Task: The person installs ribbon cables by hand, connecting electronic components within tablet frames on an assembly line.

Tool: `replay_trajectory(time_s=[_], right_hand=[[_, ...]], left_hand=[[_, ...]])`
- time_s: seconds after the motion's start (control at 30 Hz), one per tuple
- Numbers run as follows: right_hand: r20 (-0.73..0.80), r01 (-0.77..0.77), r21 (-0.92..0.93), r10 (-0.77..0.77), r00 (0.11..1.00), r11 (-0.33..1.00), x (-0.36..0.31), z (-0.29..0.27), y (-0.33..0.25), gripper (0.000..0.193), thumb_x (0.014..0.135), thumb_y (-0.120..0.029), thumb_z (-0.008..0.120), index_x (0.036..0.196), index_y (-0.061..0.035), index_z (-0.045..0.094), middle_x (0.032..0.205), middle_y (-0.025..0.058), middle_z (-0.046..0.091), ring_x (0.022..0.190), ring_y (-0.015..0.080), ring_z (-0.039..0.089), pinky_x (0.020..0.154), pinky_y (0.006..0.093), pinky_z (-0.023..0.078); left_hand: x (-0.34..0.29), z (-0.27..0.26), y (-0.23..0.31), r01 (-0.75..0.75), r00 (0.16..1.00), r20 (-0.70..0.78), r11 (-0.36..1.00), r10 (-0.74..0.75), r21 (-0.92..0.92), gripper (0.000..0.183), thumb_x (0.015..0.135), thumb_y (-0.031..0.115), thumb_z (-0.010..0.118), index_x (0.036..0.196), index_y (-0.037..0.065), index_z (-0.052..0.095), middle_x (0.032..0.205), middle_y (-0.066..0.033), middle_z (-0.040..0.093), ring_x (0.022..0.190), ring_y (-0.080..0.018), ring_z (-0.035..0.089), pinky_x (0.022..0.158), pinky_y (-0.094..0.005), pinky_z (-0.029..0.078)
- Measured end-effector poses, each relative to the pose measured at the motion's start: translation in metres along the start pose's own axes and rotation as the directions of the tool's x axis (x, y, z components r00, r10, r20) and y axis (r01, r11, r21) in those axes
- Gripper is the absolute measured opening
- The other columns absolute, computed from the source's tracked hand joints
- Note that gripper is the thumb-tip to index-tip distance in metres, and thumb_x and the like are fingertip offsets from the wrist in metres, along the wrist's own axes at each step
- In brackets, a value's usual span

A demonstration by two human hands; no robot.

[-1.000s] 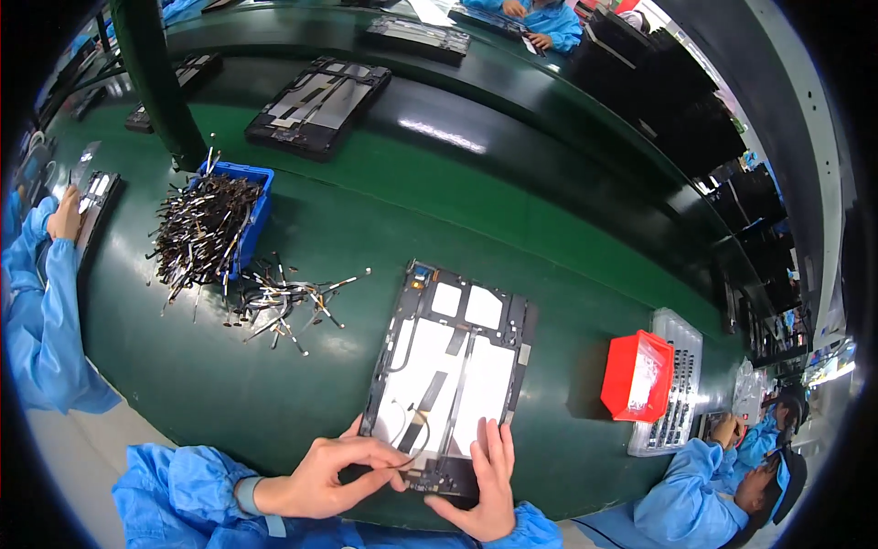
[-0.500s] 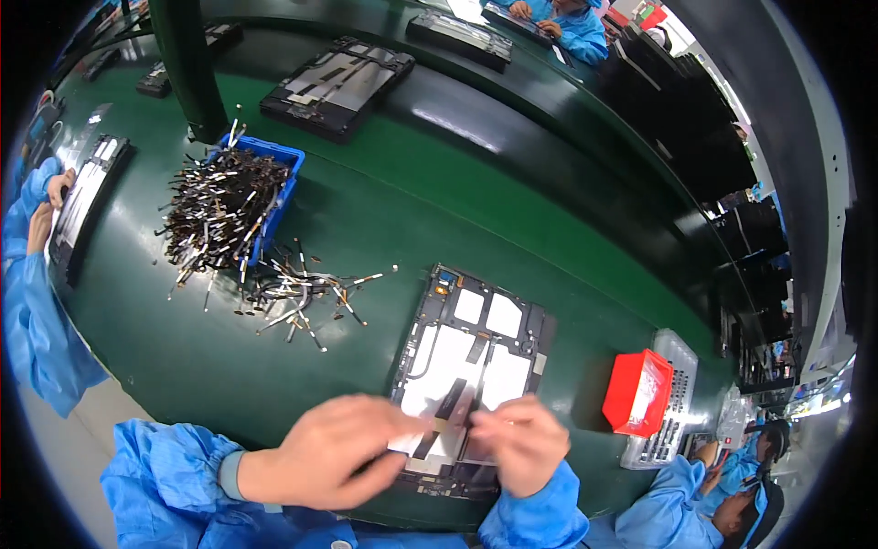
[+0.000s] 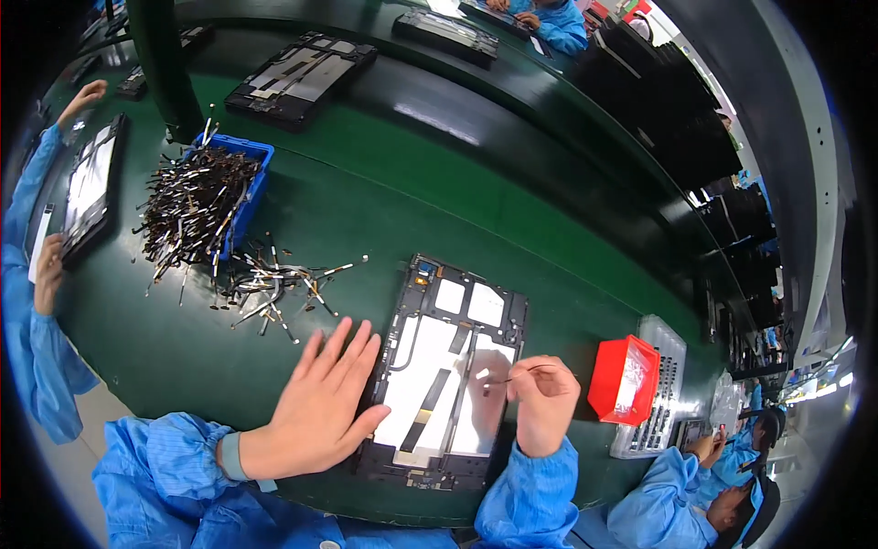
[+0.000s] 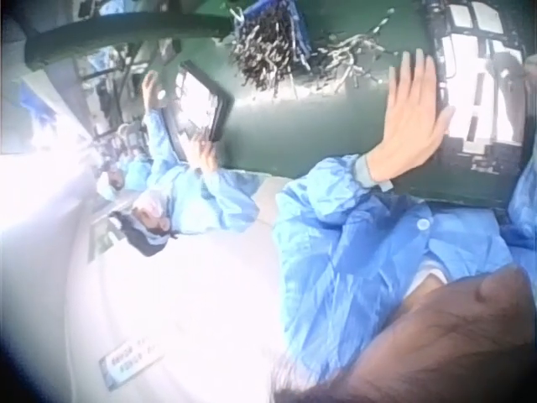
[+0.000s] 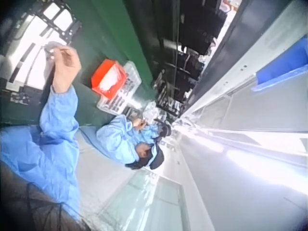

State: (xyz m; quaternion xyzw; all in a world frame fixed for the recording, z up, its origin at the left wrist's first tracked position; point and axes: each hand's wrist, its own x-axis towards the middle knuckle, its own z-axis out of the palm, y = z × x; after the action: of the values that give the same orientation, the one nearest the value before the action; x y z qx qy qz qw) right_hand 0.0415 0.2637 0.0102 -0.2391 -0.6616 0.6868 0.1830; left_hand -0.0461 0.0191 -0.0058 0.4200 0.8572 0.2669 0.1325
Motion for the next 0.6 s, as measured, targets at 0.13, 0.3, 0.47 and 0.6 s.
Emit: replay_trajectory(time_s=[0.13, 0.3, 0.47, 0.6], right_hand=[[0.313, -0.132, 0.009, 0.123, 0.942, 0.991, -0.005, 0.030, -0.017, 0.012, 0.080, 0.009, 0.069, 0.091, 0.0056, 0.065, 0.089, 0.0125, 0.067, 0.072, 0.0148, 0.065, 0.065, 0.0256, 0.055], [0.418, -0.303, -0.038, 0.291, 0.861, 0.952, 0.009, 0.060, 0.000, 0.014, 0.082, 0.003, 0.072, 0.094, 0.0059, 0.065, 0.083, 0.0117, 0.069, 0.069, 0.0148, 0.066, 0.062, 0.0258, 0.056], [0.245, -0.251, -0.208, 0.299, 0.922, 0.945, -0.001, 0.073, 0.005, 0.014, 0.082, -0.001, 0.073, 0.093, 0.0052, 0.067, 0.079, 0.0106, 0.069, 0.067, 0.0143, 0.068, 0.060, 0.0251, 0.058], [0.175, -0.267, -0.187, 0.299, 0.938, 0.945, -0.004, 0.079, 0.004, 0.015, 0.081, 0.000, 0.074, 0.092, 0.0057, 0.067, 0.078, 0.0103, 0.069, 0.066, 0.0143, 0.068, 0.060, 0.0245, 0.058]], left_hand=[[-0.002, -0.026, -0.005, -0.111, 0.971, -0.193, 0.980, 0.142, 0.163, 0.040, 0.085, 0.024, 0.063, 0.120, 0.005, 0.059, 0.132, -0.0127, 0.053, 0.129, -0.0340, 0.043, 0.110, -0.0526, 0.027], [0.007, -0.032, -0.014, -0.189, 0.895, -0.330, 0.925, 0.300, 0.329, 0.027, 0.071, 0.013, 0.068, 0.097, 0.008, 0.068, 0.116, -0.0053, 0.062, 0.114, -0.0256, 0.055, 0.103, -0.0449, 0.040], [0.007, -0.020, -0.024, -0.269, 0.863, -0.313, 0.885, 0.396, 0.379, 0.030, 0.065, 0.012, 0.066, 0.095, 0.012, 0.071, 0.112, -0.0033, 0.065, 0.110, -0.0231, 0.058, 0.101, -0.0422, 0.042], [0.007, -0.015, -0.028, -0.348, 0.839, -0.273, 0.850, 0.471, 0.397, 0.020, 0.077, 0.016, 0.059, 0.094, 0.010, 0.069, 0.106, -0.0061, 0.067, 0.107, -0.0203, 0.061, 0.098, -0.0389, 0.046]])
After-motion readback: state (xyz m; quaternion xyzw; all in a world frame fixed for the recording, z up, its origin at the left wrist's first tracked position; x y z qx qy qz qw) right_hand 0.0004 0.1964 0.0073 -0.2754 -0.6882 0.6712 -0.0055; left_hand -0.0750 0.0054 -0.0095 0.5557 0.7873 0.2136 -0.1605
